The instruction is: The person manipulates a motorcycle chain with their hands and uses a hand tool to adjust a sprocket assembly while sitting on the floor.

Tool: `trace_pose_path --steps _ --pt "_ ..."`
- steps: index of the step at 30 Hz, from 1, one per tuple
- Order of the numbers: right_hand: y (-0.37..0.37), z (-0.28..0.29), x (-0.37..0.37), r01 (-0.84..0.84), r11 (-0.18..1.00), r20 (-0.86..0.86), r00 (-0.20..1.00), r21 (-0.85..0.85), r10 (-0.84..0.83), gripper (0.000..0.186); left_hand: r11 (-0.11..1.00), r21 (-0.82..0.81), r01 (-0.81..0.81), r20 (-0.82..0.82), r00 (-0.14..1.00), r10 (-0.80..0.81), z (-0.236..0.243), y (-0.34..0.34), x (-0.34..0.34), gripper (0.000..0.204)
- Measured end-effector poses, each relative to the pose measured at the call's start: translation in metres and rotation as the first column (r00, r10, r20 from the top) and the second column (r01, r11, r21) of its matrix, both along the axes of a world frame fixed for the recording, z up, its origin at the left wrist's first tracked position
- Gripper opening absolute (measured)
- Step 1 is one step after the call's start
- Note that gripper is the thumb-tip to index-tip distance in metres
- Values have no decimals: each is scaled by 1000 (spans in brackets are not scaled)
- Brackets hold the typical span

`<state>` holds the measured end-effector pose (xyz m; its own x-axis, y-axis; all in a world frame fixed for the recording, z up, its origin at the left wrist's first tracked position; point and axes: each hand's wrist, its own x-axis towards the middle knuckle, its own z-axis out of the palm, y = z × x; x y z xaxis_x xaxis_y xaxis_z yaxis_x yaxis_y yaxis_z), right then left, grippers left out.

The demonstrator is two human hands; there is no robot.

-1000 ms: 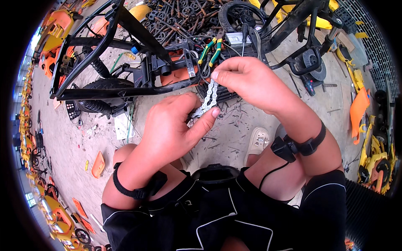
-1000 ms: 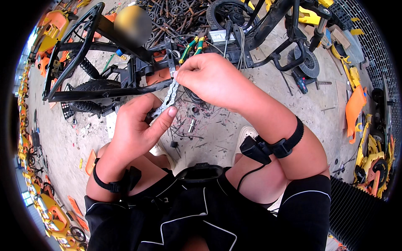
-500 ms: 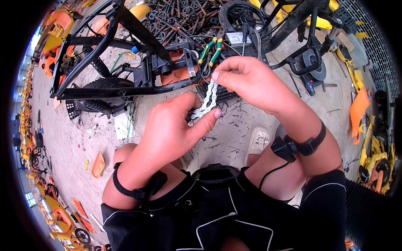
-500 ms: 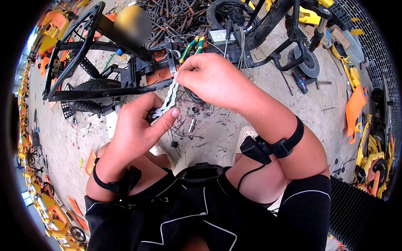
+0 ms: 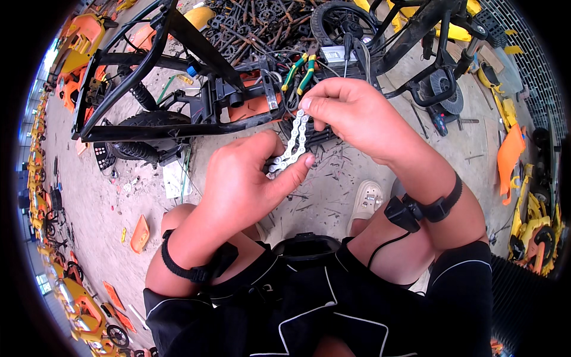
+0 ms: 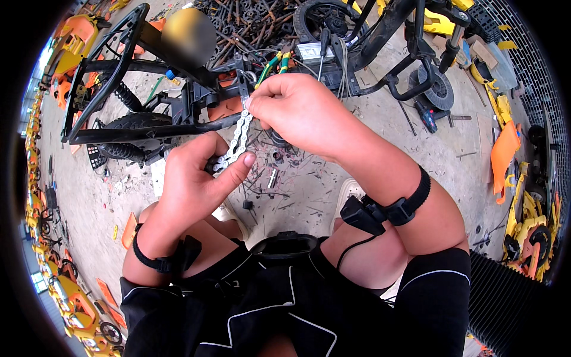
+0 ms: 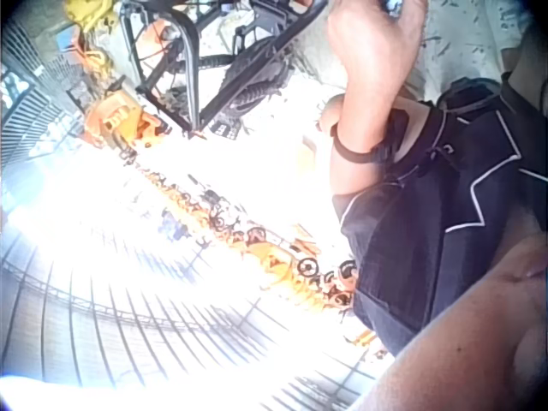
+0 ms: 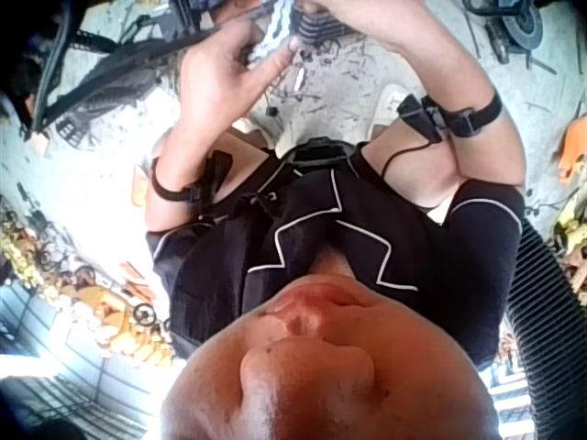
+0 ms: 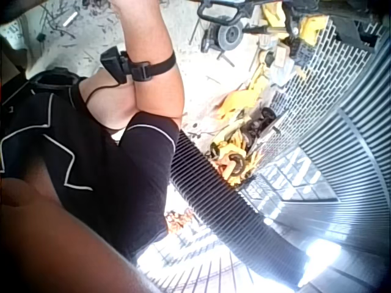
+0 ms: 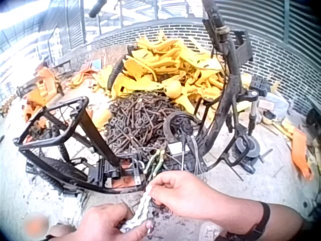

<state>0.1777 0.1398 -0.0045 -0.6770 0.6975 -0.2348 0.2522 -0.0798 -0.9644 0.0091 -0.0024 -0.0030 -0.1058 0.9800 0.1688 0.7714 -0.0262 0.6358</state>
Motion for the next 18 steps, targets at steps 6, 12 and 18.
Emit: trace_pose_path --steps 6,12,18 --pt "-3 0 -1 7 1000 -31 1000 14 -6 26 997 72 0 39 999 -3 -2 -1 3 42" --pt "-2 -4 -1 0 998 -21 1000 56 1 22 997 76 -18 92 996 11 -3 -2 2 44" --pt "-5 -5 -1 17 983 7 1000 180 -19 23 996 92 -21 109 994 11 -2 -2 1 45"
